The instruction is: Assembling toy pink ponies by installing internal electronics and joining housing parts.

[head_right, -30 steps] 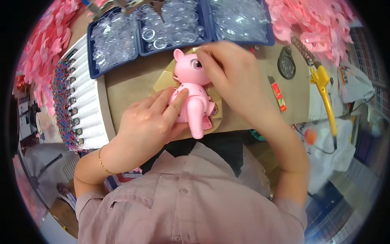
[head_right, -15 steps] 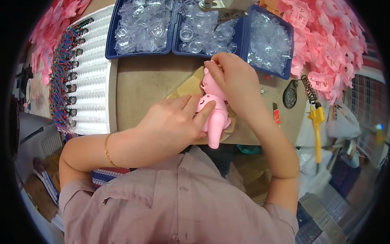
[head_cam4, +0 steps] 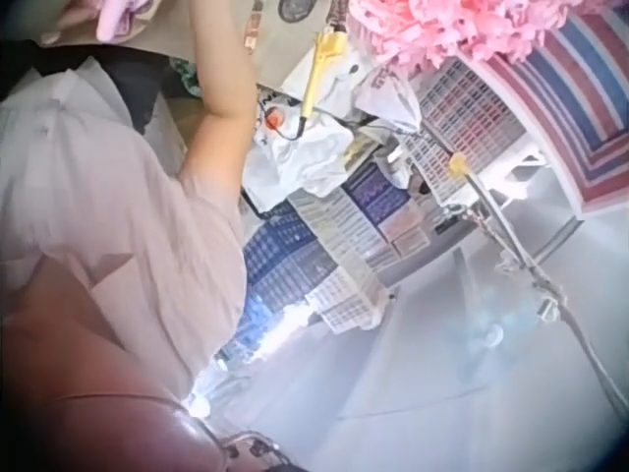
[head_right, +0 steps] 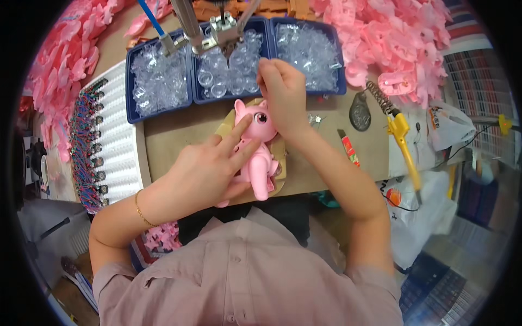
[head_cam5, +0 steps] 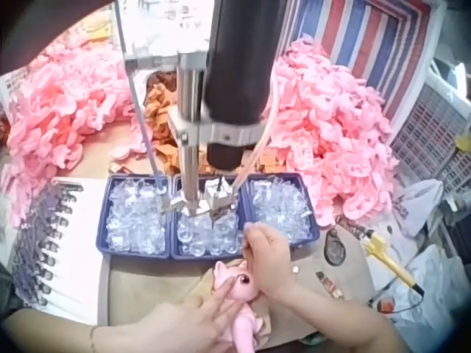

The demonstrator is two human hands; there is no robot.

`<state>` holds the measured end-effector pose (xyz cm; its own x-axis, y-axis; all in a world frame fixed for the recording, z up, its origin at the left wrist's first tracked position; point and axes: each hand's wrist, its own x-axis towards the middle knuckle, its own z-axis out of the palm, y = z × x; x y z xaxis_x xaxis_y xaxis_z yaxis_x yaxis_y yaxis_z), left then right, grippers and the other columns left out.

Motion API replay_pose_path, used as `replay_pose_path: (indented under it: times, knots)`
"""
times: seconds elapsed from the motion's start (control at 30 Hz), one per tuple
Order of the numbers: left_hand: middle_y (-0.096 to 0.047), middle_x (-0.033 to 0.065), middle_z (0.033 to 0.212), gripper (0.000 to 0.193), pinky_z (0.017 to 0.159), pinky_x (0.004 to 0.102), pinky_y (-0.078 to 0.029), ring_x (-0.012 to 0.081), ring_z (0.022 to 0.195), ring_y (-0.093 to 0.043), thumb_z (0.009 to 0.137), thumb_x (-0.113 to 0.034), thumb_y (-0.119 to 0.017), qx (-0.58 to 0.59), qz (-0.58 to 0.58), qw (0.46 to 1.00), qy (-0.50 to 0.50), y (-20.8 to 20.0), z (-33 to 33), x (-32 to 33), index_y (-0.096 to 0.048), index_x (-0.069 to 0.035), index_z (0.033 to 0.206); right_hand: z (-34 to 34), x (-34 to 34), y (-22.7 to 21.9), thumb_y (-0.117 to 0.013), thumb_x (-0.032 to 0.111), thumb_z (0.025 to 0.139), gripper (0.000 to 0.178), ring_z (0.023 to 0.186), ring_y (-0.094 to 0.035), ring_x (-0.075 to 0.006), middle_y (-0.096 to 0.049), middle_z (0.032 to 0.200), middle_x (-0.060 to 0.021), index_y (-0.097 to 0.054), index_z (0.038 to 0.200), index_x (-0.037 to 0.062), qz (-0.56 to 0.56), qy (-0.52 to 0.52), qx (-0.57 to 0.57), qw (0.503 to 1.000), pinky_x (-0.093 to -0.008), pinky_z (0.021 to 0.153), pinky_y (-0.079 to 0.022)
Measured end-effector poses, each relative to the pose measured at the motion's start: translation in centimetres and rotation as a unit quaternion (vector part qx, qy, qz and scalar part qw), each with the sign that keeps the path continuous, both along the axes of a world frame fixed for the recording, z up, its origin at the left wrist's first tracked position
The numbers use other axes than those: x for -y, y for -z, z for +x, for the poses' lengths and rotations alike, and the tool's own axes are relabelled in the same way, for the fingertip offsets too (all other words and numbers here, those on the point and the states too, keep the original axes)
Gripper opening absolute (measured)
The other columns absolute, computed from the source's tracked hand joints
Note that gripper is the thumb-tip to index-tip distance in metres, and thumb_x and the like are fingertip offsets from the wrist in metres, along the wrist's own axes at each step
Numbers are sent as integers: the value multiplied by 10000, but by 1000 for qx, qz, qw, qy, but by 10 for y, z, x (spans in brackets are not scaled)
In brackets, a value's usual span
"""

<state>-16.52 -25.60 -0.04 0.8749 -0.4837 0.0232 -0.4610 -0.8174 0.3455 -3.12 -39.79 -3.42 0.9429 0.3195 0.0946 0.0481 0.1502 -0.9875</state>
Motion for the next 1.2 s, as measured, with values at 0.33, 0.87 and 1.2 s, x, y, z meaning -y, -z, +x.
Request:
replay_pose_path:
  times: [0.33,0.87,1.2]
  knots:
    - [-557,245,1210,506,450,324,-460,200,525,-567,833,-372,-569,121,24,990,-62,16,-5,34,-570,-6,1182,31,-62,-185,-657,428,844,467,596,-533,-88,-568,735,-44,-575,1014,0,128,-98,316,935,-223,553,-437]
    - [-583,225,1196,540,436,285,-445,166,540,-557,830,-385,-566,157,23,983,-89,21,0,29,-604,60,1133,-21,-51,-152,-659,372,836,421,588,-534,-97,-567,719,-49,-574,1012,-1,82,17,301,950,-231,532,-436]
    - [-583,219,1203,522,446,287,-445,170,542,-555,829,-375,-571,159,23,983,-88,21,2,27,-612,52,1126,-21,-32,-148,-661,337,831,394,584,-535,-102,-566,710,-52,-573,1011,-2,61,100,311,943,-236,518,-435]
